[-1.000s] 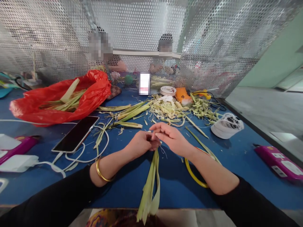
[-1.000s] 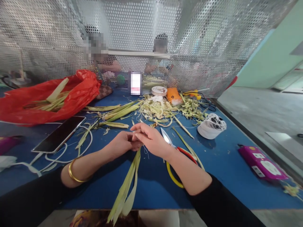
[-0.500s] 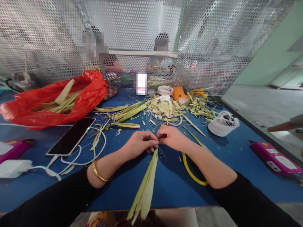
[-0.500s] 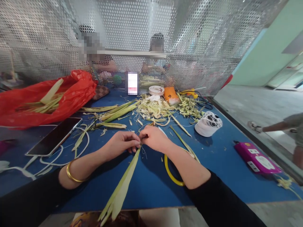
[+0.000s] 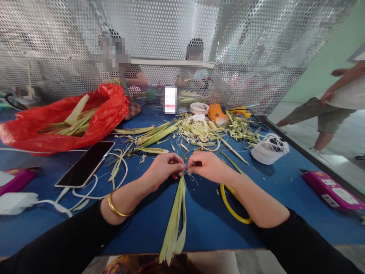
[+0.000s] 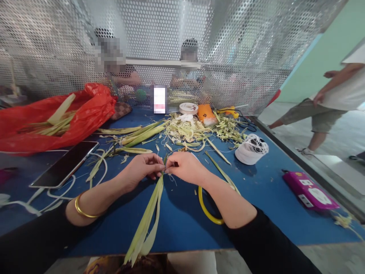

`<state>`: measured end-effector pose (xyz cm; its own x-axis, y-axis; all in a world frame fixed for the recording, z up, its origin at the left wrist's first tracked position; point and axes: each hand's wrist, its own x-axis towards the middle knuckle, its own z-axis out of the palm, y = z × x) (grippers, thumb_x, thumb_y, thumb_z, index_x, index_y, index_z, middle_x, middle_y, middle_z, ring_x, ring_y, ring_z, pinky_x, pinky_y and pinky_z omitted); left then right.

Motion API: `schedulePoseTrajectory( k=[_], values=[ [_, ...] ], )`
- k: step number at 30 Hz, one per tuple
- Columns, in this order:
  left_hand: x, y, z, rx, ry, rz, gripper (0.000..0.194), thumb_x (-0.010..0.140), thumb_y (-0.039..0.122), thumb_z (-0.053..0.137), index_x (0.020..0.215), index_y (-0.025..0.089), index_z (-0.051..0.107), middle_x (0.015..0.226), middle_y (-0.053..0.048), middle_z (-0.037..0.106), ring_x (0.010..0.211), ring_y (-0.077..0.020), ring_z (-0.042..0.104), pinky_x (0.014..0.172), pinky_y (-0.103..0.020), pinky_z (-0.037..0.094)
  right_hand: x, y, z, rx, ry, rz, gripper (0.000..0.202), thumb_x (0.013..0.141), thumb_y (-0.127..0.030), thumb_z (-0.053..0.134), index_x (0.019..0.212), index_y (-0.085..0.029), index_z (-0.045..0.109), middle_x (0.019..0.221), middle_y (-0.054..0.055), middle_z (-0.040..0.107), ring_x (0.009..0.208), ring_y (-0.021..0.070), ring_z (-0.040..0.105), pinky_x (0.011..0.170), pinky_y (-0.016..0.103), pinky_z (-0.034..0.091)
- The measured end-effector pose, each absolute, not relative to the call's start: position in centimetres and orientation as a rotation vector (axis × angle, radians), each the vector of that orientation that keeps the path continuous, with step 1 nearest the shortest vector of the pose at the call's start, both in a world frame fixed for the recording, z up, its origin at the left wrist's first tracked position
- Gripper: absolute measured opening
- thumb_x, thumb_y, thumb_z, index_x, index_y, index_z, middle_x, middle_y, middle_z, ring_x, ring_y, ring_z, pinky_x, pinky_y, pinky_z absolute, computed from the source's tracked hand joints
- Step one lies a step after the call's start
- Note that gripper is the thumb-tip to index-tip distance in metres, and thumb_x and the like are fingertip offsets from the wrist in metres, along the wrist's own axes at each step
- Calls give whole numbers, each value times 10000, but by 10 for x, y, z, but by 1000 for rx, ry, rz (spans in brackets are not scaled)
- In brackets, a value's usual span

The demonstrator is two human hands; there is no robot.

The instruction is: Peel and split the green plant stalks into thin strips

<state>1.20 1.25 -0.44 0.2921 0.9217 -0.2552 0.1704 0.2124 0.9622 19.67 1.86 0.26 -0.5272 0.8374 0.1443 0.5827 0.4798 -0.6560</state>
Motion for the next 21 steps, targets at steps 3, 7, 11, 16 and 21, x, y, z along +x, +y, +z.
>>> schedulePoseTrajectory(
  k=[3, 7, 11, 16, 21],
  values=[
    [12, 13, -3, 1298, 1176, 699, 142, 647, 217, 709, 722, 153, 607, 564, 33, 609, 540, -97, 573, 509, -204, 448, 197, 17, 3, -1154, -2363, 826, 70, 740, -131, 679, 689, -178, 674, 674, -27, 604, 648, 107, 529, 615, 218, 361],
    [11, 15, -5, 1381, 1187, 667, 90, 643, 182, 683, 699, 156, 617, 574, 35, 613, 540, -93, 557, 505, -200, 422, 196, 19, 1, -1182, -2192, 966, 79, 766, -120, 599, 764, -176, 654, 733, -9, 643, 665, 116, 572, 627, 228, 413],
    [8, 18, -8, 1597, 1128, 691, 62, 659, 191, 682, 689, 156, 641, 631, 21, 652, 595, -103, 586, 570, -209, 433, 189, 19, -6, -1141, -1793, 1273, 201, 785, -57, 455, 904, -169, 573, 836, 24, 668, 656, 115, 627, 654, 254, 494],
    [6, 15, -7, 1964, 1180, 675, 98, 715, 151, 590, 724, 184, 681, 722, 11, 700, 694, -136, 638, 675, -232, 452, 184, 16, -9, -1156, -1889, 1267, 226, 755, -12, 448, 853, -164, 585, 803, 19, 667, 622, 107, 617, 655, 250, 496],
    [7, 9, -8, 2266, 1354, 684, 162, 749, 133, 543, 801, 207, 677, 759, 16, 707, 715, -141, 634, 655, -228, 417, 185, 15, -12, -1194, -1938, 1191, 220, 770, -20, 457, 863, -177, 580, 806, 12, 660, 644, 113, 627, 651, 243, 493]
  ],
)
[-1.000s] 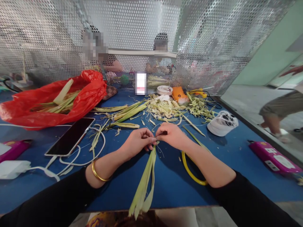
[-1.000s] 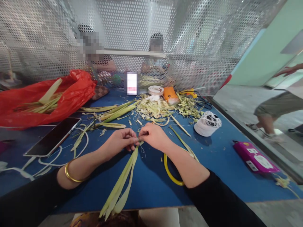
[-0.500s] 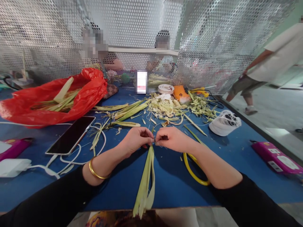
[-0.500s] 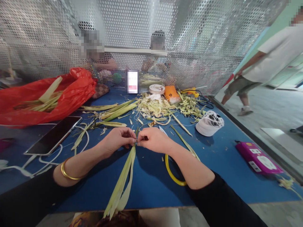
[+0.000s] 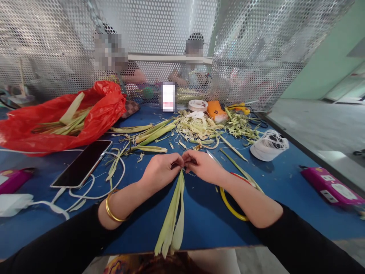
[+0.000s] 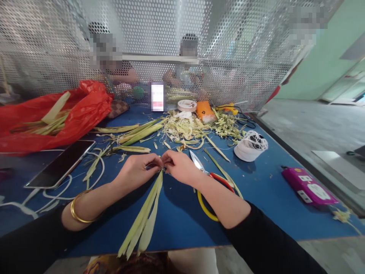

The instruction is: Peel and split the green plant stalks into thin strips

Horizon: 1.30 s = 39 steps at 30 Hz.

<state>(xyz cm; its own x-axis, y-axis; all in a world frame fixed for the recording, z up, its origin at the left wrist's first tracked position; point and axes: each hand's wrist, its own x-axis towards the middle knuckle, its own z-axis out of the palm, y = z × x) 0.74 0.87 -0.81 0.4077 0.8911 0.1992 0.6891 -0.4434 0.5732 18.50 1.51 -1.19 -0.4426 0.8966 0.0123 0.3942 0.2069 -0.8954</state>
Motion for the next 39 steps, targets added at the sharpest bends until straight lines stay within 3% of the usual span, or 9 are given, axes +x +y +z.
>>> schedulePoseTrajectory(
  k=[8, 12, 20, 24, 29, 39],
  values=[
    [12, 4, -16, 2714, 1549, 649, 98, 858, 226, 509, 877, 208, 603, 758, -2, 669, 679, -170, 610, 567, -278, 335, 183, 14, -15, -1193, -1921, 1261, 292, 749, 21, 431, 902, -185, 570, 830, 29, 689, 693, 141, 659, 637, 261, 514],
    [10, 7, -19, 2850, 1592, 622, 131, 873, 224, 501, 797, 206, 606, 696, -7, 638, 647, -170, 595, 550, -291, 318, 183, 15, -18, -1170, -1920, 1306, 322, 741, 27, 434, 935, -185, 580, 805, 27, 703, 704, 141, 666, 661, 264, 516],
    [7, 11, -18, 3166, 1307, 759, 203, 921, 215, 451, 783, 181, 596, 718, -11, 637, 686, -163, 580, 608, -296, 359, 184, 18, -14, -1230, -1854, 1201, 349, 773, -29, 491, 1050, -194, 624, 790, -8, 632, 533, 98, 606, 592, 245, 474],
    [8, 11, -17, 3168, 1262, 818, 222, 928, 217, 440, 770, 185, 592, 712, -9, 632, 672, -157, 565, 611, -292, 362, 188, 23, -21, -1183, -2000, 1005, 259, 725, 10, 538, 840, -177, 675, 787, -4, 570, 623, 100, 563, 602, 228, 444],
    [7, 11, -18, 3091, 1242, 880, 238, 936, 259, 441, 786, 181, 608, 717, -13, 645, 671, -151, 570, 617, -282, 368, 192, 28, -29, -1200, -2053, 823, 63, 745, -116, 658, 723, -175, 658, 681, -21, 548, 628, 107, 514, 582, 220, 391],
    [5, 12, -17, 3031, 1256, 925, 244, 935, 259, 441, 764, 188, 600, 694, -3, 639, 655, -145, 574, 617, -276, 365, 193, 28, -25, -1175, -1789, 1163, 86, 720, -207, 658, 651, -171, 622, 565, -31, 579, 533, 116, 569, 545, 233, 432]
  ],
)
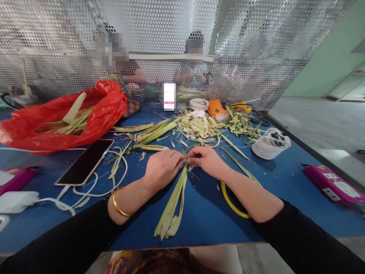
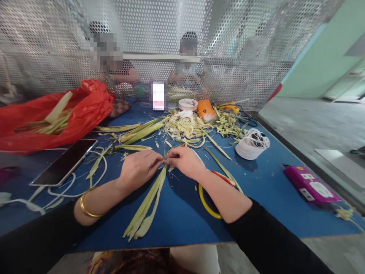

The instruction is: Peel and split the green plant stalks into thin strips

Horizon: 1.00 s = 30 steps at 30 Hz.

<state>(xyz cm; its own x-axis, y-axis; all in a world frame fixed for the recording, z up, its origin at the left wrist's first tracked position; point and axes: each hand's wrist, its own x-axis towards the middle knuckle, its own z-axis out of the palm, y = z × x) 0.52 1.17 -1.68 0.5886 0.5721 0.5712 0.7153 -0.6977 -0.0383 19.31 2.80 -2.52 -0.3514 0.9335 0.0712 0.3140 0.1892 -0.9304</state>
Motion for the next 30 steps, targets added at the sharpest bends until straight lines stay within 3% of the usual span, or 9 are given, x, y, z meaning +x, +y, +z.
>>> schedulePoseTrajectory(
  k=[7, 12, 14, 17, 24, 30],
  values=[
    [5, 11, -15, -2534, -1080, -796, 239, 934, 259, 440, 769, 188, 597, 697, -4, 639, 654, -143, 577, 609, -271, 363, 189, 24, -16, -1214, -1528, 1372, 138, 689, -279, 676, 657, -165, 605, 564, -36, 575, 541, 102, 572, 567, 229, 464],
    [5, 11, -14, -2509, -1084, -783, 244, 934, 258, 433, 777, 186, 605, 701, -10, 643, 664, -146, 582, 619, -269, 374, 189, 24, -16, -1209, -1611, 1294, 126, 774, -251, 598, 682, -171, 566, 593, -36, 561, 547, 102, 573, 569, 231, 468],
    [5, 11, -14, -2492, -1061, -756, 258, 937, 248, 421, 773, 185, 610, 698, -14, 644, 666, -148, 582, 622, -272, 379, 189, 26, -17, -1149, -1681, 1225, 32, 778, -200, 585, 765, -174, 598, 641, -32, 568, 585, 110, 581, 596, 244, 475],
    [5, 12, -13, -2476, -1001, -724, 282, 940, 229, 406, 762, 184, 619, 690, -18, 651, 657, -146, 583, 622, -272, 385, 190, 27, -19, -1107, -1813, 1084, 171, 753, -129, 601, 903, -186, 662, 765, -2, 609, 693, 131, 592, 657, 263, 476],
    [5, 12, -14, -2555, -1084, -813, 249, 918, 248, 468, 768, 180, 653, 711, -19, 679, 668, -147, 603, 617, -264, 389, 194, 27, -16, -1166, -2028, 733, 95, 792, -129, 622, 713, -170, 655, 716, -3, 564, 689, 128, 535, 656, 254, 408],
    [-5, 20, -4, -2729, -1582, -797, 103, 804, 259, 623, 761, 236, 714, 746, 11, 721, 697, -151, 629, 596, -245, 380, 201, 28, -3, -1315, -2247, 668, 157, 736, -53, 649, 626, -162, 622, 650, -17, 528, 661, 127, 488, 634, 248, 351]
  ],
)
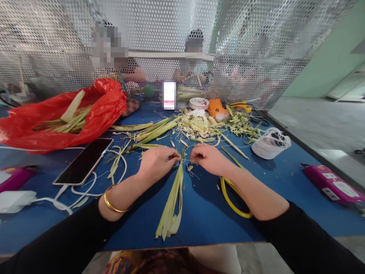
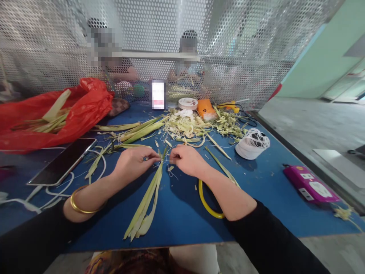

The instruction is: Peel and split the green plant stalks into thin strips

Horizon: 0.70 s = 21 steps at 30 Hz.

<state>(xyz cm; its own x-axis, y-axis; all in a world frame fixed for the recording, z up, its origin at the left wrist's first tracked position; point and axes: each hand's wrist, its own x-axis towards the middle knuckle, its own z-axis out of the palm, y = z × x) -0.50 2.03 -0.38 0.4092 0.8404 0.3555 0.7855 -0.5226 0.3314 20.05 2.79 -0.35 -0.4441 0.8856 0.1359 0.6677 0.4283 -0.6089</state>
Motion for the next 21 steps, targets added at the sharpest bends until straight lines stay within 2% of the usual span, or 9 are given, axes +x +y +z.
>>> schedulePoseTrajectory(
  k=[4, 7, 12, 15, 18, 21],
  values=[
    [-12, 28, 6, 2400, 1628, 487, 109, 751, 295, 644, 686, 236, 709, 703, 11, 706, 658, -165, 608, 542, -256, 328, 209, 31, -1, -1394, -2304, 657, 153, 703, -64, 658, 601, -174, 631, 659, -9, 559, 664, 138, 509, 623, 258, 342],
    [-13, 29, 6, 2367, 1625, 441, 114, 740, 280, 629, 666, 227, 697, 696, 6, 698, 649, -167, 594, 550, -264, 325, 209, 29, 1, -1373, -2250, 753, 149, 716, -99, 642, 595, -179, 610, 659, -10, 559, 649, 137, 511, 615, 261, 357],
    [-11, 28, -2, 2322, 1624, 493, 143, 748, 305, 592, 688, 216, 686, 726, -13, 696, 659, -172, 586, 563, -271, 339, 195, 17, 6, -943, -1987, 1235, 155, 824, -185, 559, 670, -176, 565, 937, 47, 645, 915, 164, 595, 797, 295, 426],
    [-11, 29, -4, 2308, 1609, 502, 142, 747, 298, 577, 693, 215, 678, 723, -11, 691, 649, -169, 580, 556, -269, 338, 188, 13, 4, -841, -1853, 1510, 148, 876, -220, 490, 740, -180, 530, 827, 38, 660, 800, 155, 633, 743, 300, 460],
    [-12, 31, -2, 2286, 1574, 495, 145, 747, 315, 579, 700, 211, 669, 714, -6, 684, 638, -163, 572, 552, -265, 338, 187, 14, 1, -901, -1858, 1424, 164, 890, -227, 470, 736, -184, 505, 691, 0, 609, 683, 135, 605, 696, 282, 458],
    [-13, 33, -1, 2262, 1528, 499, 166, 758, 339, 572, 711, 209, 663, 706, 1, 679, 634, -156, 567, 554, -259, 337, 188, 17, -3, -1047, -1982, 1117, 172, 895, -199, 461, 728, -190, 502, 651, -26, 556, 634, 118, 547, 647, 250, 418]
  ],
)
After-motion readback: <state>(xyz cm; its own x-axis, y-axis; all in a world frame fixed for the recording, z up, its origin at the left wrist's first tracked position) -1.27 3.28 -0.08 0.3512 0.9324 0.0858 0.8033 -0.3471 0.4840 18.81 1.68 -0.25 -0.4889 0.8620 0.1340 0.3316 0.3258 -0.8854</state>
